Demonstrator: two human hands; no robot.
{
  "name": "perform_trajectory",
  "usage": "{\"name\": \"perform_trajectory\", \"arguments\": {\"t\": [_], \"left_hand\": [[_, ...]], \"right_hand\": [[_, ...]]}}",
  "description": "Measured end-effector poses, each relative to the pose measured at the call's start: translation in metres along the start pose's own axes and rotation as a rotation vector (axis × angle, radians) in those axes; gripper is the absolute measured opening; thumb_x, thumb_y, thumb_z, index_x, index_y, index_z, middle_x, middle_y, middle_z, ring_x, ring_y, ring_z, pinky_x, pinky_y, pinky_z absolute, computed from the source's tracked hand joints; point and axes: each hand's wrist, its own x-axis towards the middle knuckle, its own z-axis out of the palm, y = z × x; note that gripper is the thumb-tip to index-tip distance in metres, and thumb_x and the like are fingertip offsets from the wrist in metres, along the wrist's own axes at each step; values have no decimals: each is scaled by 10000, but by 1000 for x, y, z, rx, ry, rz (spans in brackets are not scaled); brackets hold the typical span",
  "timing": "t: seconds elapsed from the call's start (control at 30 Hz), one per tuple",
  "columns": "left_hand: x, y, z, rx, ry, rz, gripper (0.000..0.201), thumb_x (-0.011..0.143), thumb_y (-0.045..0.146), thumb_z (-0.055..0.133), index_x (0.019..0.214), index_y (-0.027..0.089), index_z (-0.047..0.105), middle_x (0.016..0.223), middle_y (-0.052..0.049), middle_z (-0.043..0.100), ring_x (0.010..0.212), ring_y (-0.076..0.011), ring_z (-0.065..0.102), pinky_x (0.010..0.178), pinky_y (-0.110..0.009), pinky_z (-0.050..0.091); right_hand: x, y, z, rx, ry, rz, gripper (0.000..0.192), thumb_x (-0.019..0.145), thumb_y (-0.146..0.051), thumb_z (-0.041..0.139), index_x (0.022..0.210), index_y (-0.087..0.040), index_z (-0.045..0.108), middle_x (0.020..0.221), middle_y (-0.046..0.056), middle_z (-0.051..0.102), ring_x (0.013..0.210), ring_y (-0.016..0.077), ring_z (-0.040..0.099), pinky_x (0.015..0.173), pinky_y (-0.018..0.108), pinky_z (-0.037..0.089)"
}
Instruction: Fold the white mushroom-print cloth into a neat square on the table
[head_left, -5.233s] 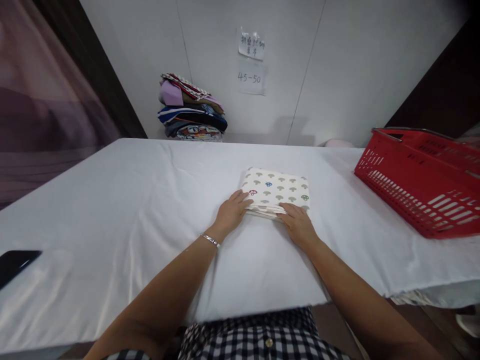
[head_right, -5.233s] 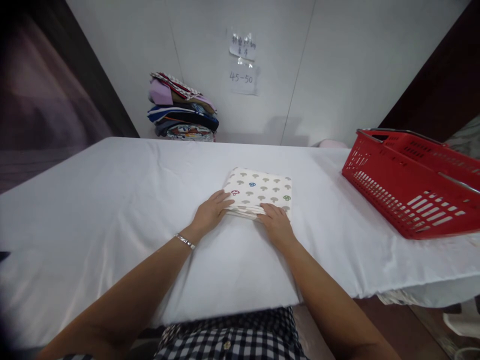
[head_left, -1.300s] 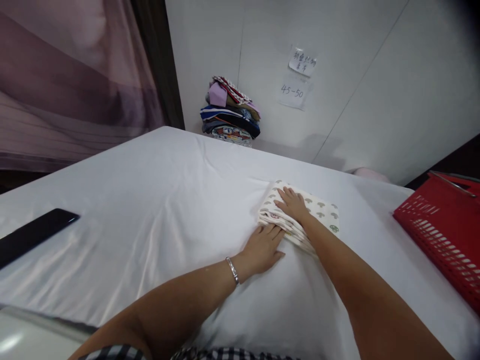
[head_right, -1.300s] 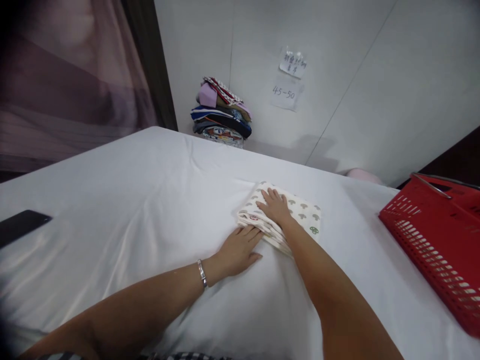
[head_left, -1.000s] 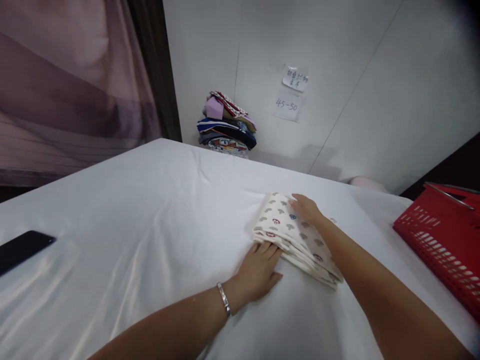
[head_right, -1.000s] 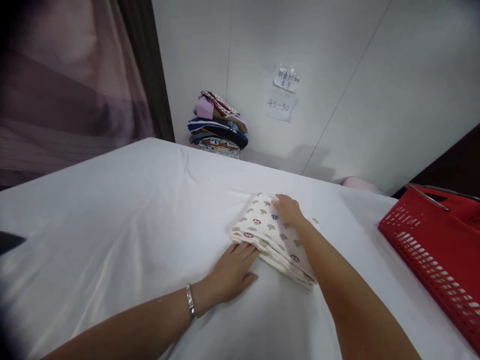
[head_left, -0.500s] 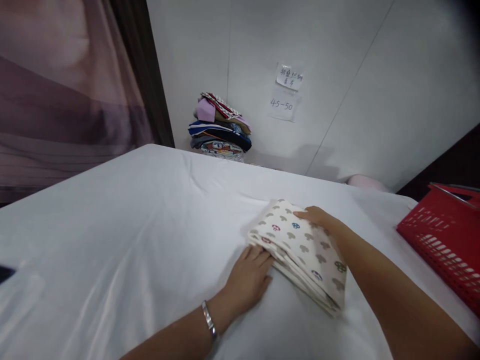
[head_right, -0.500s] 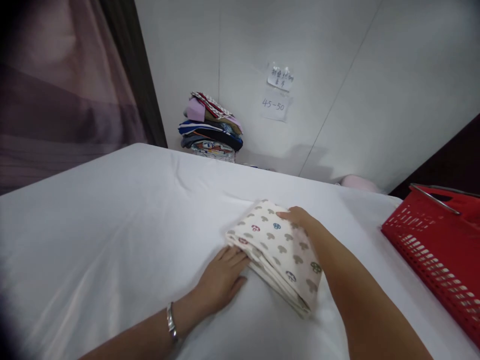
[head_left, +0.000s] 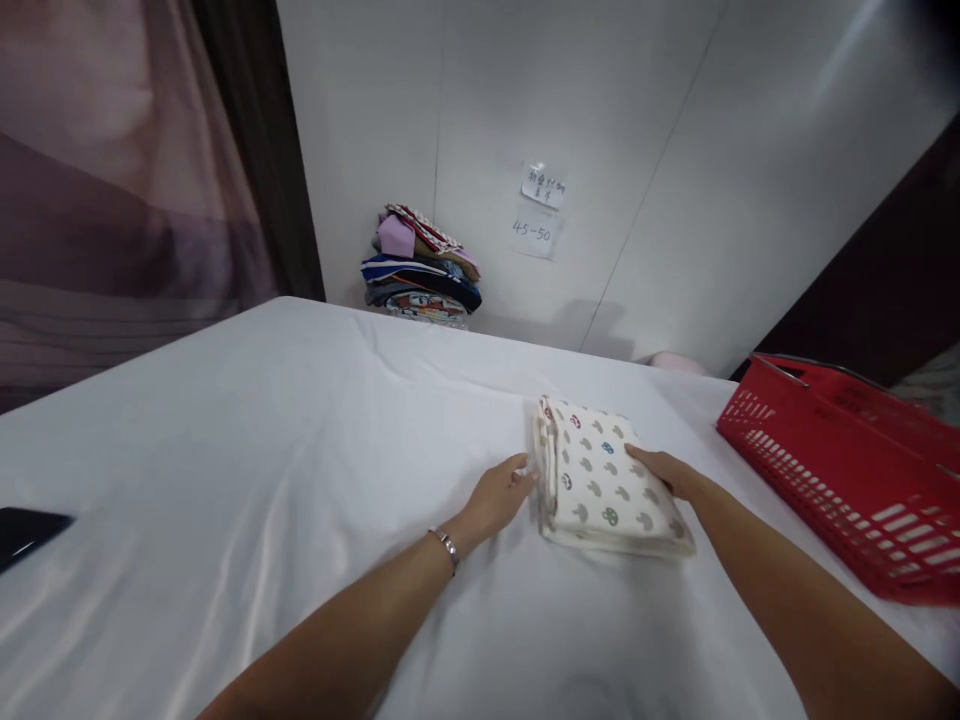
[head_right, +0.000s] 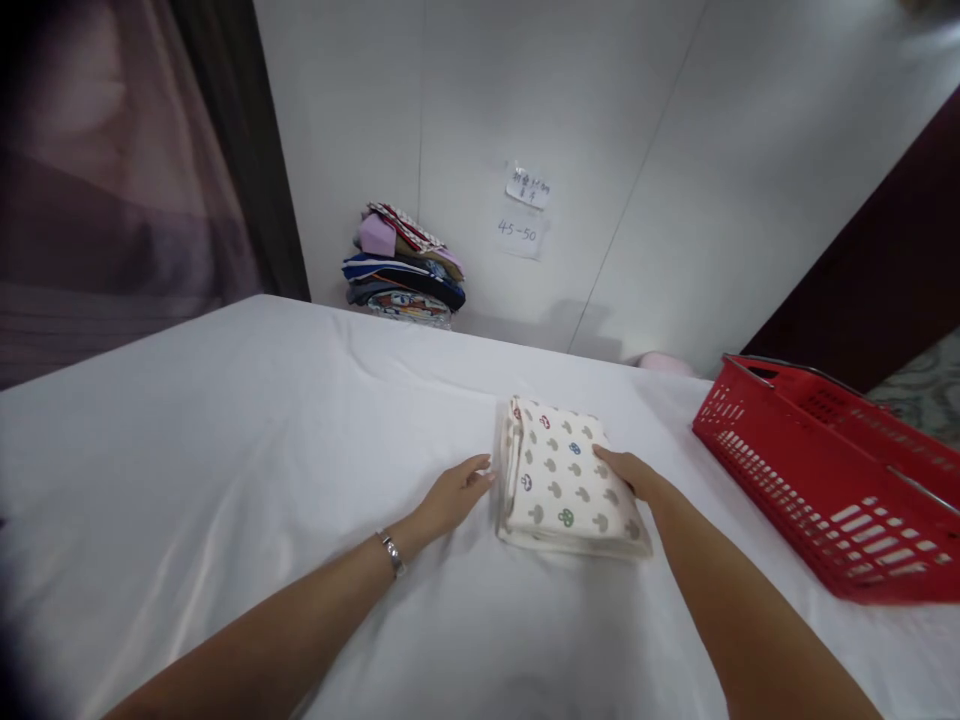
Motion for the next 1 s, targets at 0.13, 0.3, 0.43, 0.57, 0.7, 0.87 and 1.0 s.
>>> {"name": "perform_trajectory", "arguments": {"t": [0.13,0.3,0.43,0.57,0.7,0.87,1.0], "left_hand": [[-10,9,14,-114,-109,-46,710,776,542,551,1378,204,384,1184,-81,616,998,-224,608,842,-333,492],[3,12,6,-215,-65,16,605,686,142,564,1284,191,489,1246,-45,595,1069,-198,588,912,-308,475],[28,-8,-42,-263,180,-2,549,647,55,519,1183,152,584,1255,-64,590,1146,-198,552,995,-302,422],[27,-39,-92,-93,477,-145,446,706,132,549,1147,127,608,1226,-109,600,1133,-226,553,996,-340,409],[9,-45,-108,37,569,-185,444,789,365,550,1183,165,590,1118,-99,641,981,-220,611,899,-353,457],[-21,-30,-90,118,614,-105,381,789,400,526,1101,197,607,1008,-42,656,805,-171,617,785,-306,479],[-56,-26,-66,-109,515,-213,452,760,441,552,1113,159,558,831,-21,640,623,-130,577,585,-254,462]], "right_hand": [[-34,16,-1,169,-228,217,527,678,-568,685,987,-146,620,1060,144,677,933,236,656,775,343,553],[-77,20,27,404,-391,130,471,830,-518,530,1103,-136,573,1111,153,662,985,217,649,872,338,519],[-114,18,83,523,-490,4,511,880,-581,384,1179,-188,517,1155,113,645,1000,197,644,850,348,528],[-144,26,109,342,-810,28,461,793,-577,554,953,-148,604,883,112,705,716,183,686,601,284,547],[-136,25,83,270,-623,-168,353,735,-506,639,752,-155,603,656,45,667,538,132,608,475,225,456],[-85,8,53,280,85,-470,305,735,-457,582,865,-185,629,797,31,665,767,164,608,646,266,474],[-59,5,69,137,29,-422,498,712,-449,601,1135,-186,591,920,42,664,853,196,609,753,306,479]]}}
